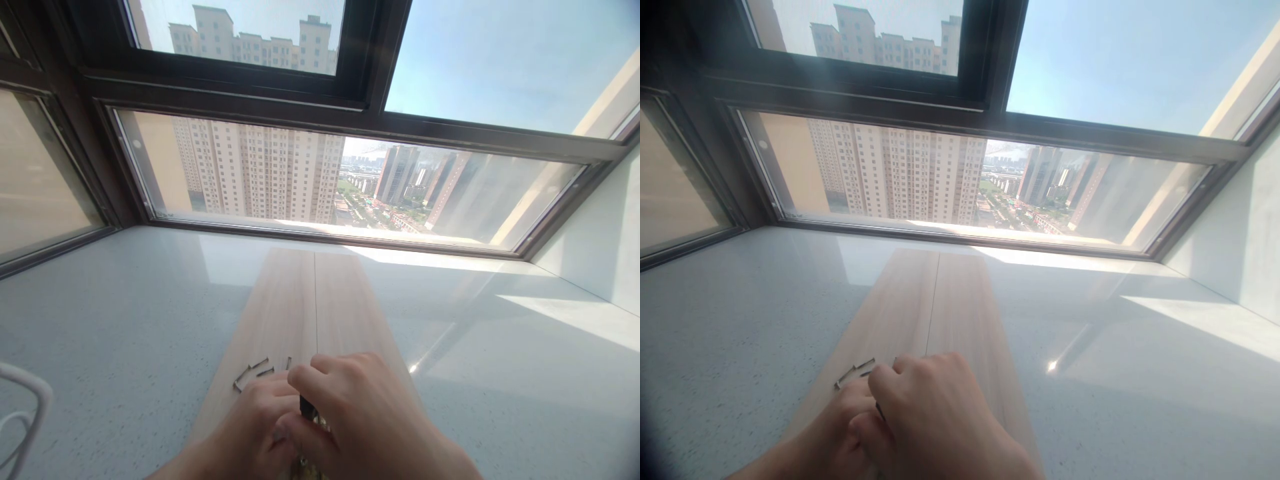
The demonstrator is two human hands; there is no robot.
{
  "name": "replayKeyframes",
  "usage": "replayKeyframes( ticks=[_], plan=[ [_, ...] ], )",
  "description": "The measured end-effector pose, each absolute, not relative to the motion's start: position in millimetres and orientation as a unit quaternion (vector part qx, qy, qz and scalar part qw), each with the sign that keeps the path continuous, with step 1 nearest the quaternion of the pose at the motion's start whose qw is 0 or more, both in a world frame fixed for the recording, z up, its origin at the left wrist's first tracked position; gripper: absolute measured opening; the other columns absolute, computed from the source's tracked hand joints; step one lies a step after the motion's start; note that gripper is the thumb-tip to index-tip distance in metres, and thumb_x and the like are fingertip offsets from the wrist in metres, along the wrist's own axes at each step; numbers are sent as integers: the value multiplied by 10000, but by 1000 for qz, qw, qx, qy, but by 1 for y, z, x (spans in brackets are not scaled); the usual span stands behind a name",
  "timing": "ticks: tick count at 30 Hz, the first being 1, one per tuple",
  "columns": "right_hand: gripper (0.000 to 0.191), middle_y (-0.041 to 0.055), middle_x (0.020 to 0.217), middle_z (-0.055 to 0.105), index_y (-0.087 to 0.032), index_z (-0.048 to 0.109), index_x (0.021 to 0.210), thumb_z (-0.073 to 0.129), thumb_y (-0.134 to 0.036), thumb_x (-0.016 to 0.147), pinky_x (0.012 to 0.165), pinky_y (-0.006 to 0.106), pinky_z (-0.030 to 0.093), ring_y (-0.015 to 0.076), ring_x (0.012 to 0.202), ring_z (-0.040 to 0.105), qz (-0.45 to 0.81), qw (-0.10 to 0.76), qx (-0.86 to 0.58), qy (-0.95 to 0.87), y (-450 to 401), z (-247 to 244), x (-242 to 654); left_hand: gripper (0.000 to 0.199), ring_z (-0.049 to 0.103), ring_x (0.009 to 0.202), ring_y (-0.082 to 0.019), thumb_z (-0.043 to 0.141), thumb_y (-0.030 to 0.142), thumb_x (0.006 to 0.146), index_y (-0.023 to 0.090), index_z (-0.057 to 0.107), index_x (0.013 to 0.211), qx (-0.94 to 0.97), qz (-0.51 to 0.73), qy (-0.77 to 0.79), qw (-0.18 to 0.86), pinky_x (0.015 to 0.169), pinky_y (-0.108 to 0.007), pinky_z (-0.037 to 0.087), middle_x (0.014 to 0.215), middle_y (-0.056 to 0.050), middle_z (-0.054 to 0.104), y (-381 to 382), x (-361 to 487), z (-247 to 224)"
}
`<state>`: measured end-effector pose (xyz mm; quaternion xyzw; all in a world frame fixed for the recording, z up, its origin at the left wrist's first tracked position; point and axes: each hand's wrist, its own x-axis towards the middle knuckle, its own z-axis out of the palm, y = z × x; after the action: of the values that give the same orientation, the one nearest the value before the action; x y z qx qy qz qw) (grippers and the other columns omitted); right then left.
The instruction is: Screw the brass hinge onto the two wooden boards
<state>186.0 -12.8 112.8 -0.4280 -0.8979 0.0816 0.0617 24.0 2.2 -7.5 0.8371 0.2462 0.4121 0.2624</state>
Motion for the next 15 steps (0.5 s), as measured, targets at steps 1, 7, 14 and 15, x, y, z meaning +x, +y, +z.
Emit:
replayKeyframes(
  ticks=[1, 7, 14, 15],
  plan=[
    [150, -19, 722, 643, -202, 560, 755, 593, -335, 818, 478, 264, 157, 104, 534, 444, 83, 59, -423, -900, -13, 113, 185, 164, 609, 666, -171, 471, 202, 820, 201, 564, 685, 836, 413, 247, 265, 571, -241, 460, 713, -28, 659, 2, 24, -8],
    [97, -26, 702, 653, -196, 552, 716, 603, -264, 764, 462, 268, 155, 96, 508, 420, 82, 43, -413, -906, -13, 112, 179, 143, 664, 707, -196, 477, 169, 778, 219, 610, 755, 836, 431, 252, 229, 602, -269, 495, 759, -27, 698, 1, 26, -5],
    [209, -17, 664, 656, -196, 582, 723, 620, -375, 824, 457, 275, 139, 106, 503, 438, 83, 46, -423, -901, -12, 112, 180, 145, 622, 621, -169, 444, 221, 803, 203, 539, 694, 823, 445, 246, 255, 542, -253, 455, 682, -22, 647, 4, 24, -11],
    [222, -15, 676, 657, -195, 585, 724, 630, -390, 822, 460, 275, 142, 109, 512, 453, 83, 46, -427, -899, -12, 113, 181, 147, 624, 621, -167, 440, 221, 802, 202, 530, 687, 823, 444, 243, 257, 541, -250, 456, 681, -23, 646, 4, 23, -12]
  ],
)
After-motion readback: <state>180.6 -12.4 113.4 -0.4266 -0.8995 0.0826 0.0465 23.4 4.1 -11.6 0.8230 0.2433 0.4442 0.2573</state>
